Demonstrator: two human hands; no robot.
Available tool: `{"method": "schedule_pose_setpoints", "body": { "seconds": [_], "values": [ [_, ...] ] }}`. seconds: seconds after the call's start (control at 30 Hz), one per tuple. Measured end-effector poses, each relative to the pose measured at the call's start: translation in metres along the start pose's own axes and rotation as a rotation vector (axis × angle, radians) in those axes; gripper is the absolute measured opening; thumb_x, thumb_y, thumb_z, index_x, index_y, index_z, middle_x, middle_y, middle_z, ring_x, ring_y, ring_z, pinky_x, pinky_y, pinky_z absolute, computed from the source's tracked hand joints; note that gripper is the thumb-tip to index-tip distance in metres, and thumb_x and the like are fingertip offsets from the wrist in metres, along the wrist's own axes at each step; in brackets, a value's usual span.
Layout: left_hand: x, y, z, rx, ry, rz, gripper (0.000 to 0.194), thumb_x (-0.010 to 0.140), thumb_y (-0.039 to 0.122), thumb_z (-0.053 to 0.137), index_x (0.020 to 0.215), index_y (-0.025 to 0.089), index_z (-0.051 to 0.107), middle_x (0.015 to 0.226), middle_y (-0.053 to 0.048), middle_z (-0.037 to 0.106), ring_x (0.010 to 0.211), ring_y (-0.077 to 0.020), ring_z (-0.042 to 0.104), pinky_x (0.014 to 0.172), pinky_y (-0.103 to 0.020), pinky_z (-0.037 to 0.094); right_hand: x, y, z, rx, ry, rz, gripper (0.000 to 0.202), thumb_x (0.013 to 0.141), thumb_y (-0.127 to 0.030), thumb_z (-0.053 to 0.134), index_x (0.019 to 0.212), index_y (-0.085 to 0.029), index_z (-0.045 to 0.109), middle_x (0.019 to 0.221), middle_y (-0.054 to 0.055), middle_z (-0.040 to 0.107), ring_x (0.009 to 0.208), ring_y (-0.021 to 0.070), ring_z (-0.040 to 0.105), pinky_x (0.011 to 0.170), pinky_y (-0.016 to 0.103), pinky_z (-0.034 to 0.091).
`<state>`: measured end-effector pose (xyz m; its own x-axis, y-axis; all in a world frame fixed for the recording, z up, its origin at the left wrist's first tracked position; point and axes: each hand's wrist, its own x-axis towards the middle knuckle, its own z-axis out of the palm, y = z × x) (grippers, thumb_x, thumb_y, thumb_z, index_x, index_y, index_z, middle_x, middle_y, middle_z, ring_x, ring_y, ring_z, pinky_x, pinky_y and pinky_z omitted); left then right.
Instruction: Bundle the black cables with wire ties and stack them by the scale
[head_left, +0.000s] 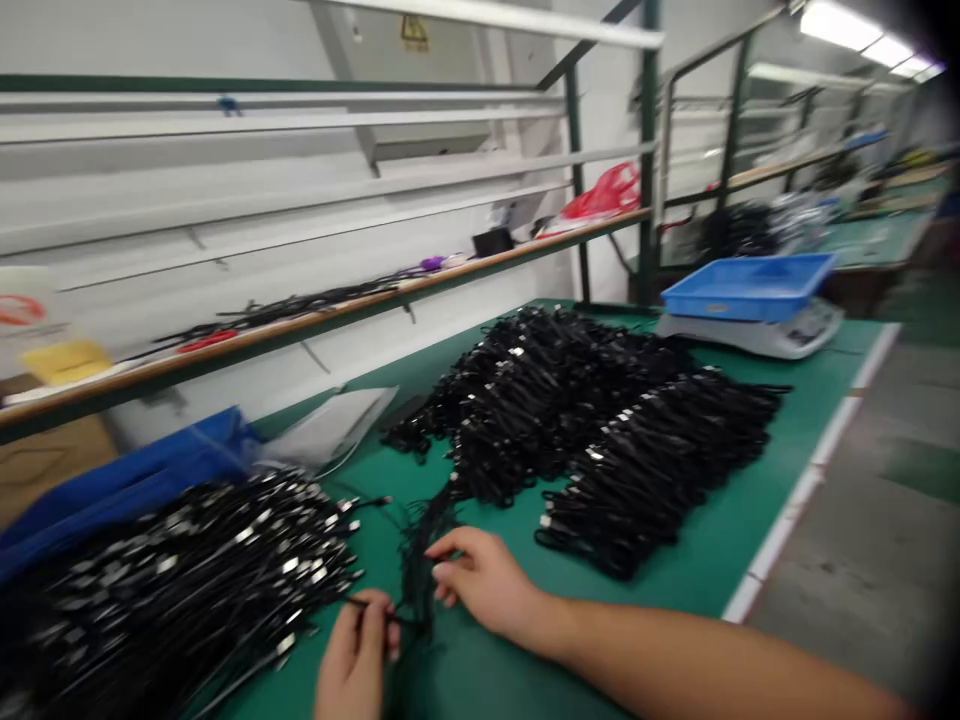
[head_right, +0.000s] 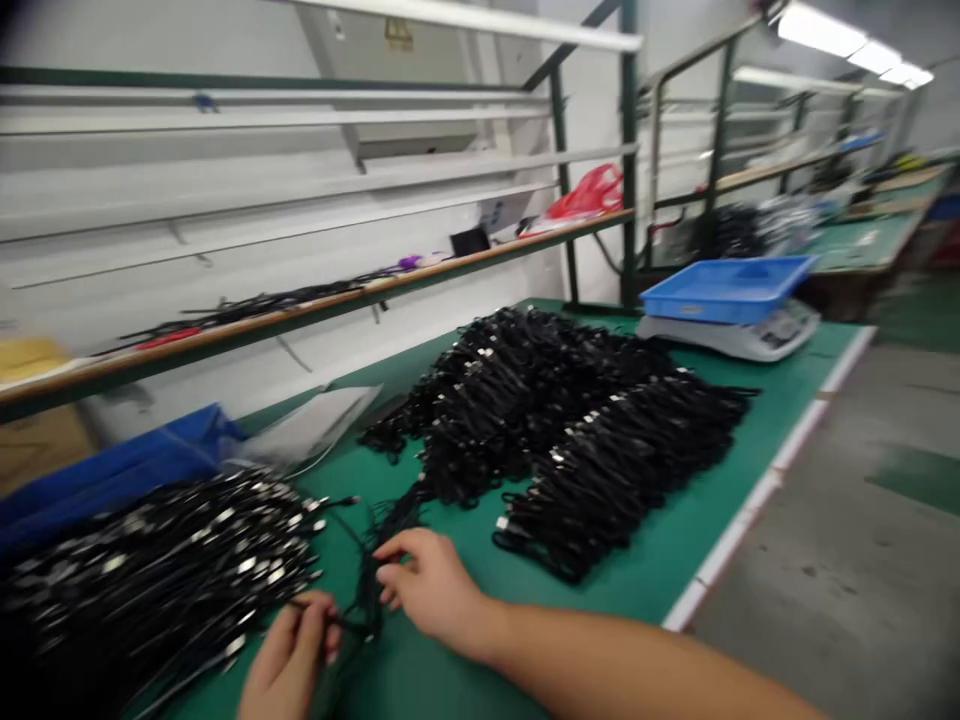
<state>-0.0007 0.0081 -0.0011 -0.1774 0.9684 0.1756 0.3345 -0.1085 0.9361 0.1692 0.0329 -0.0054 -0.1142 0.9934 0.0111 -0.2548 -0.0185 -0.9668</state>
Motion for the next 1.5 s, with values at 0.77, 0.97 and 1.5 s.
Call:
{"method": "schedule_pose_setpoints", "body": {
  "seconds": [0.77,0.97,1.5],
  "values": [
    [-0.012,0.0,0.015,-0.344,-0.037,-0.133,0.047,0.07,0.058,0.078,0.088,0.017,0.065,0.071,0.001,0.061,0.054,-0.0089,0.05,0.05,-0.02,0.042,-0.027,0.028,0.015,-0.09,-0.191,-0.111,0.007,0.07,-0.016,0.066,0.078,-0.017,0.067,0.084,0.0,0.059,0.059,0.0123,0.061,0.053,0.024,0.053],
    [-0.015,0.005,0.015,-0.393,-0.012,-0.128,0.047,0.069,0.059,0.078,0.076,0.016,0.06,0.054,0.005,0.052,0.047,-0.0073,0.042,0.048,-0.019,0.036,-0.03,0.02,0.011,-0.308,-0.192,-0.195,0.01,0.079,-0.014,0.061,0.078,-0.018,0.07,0.074,0.001,0.062,0.06,0.0132,0.059,0.054,0.022,0.047],
    [0.009,0.016,-0.048,-0.748,0.375,-0.168,0.05,0.048,0.039,0.097,0.073,0.012,0.063,0.075,0.0,0.06,0.056,-0.0054,0.047,0.051,-0.017,0.044,-0.019,0.01,-0.002,-0.369,-0.213,-0.256,0.013,0.083,-0.023,0.063,0.074,-0.021,0.072,0.086,0.005,0.069,0.079,0.0204,0.064,0.068,0.029,0.048]
  ]
}}
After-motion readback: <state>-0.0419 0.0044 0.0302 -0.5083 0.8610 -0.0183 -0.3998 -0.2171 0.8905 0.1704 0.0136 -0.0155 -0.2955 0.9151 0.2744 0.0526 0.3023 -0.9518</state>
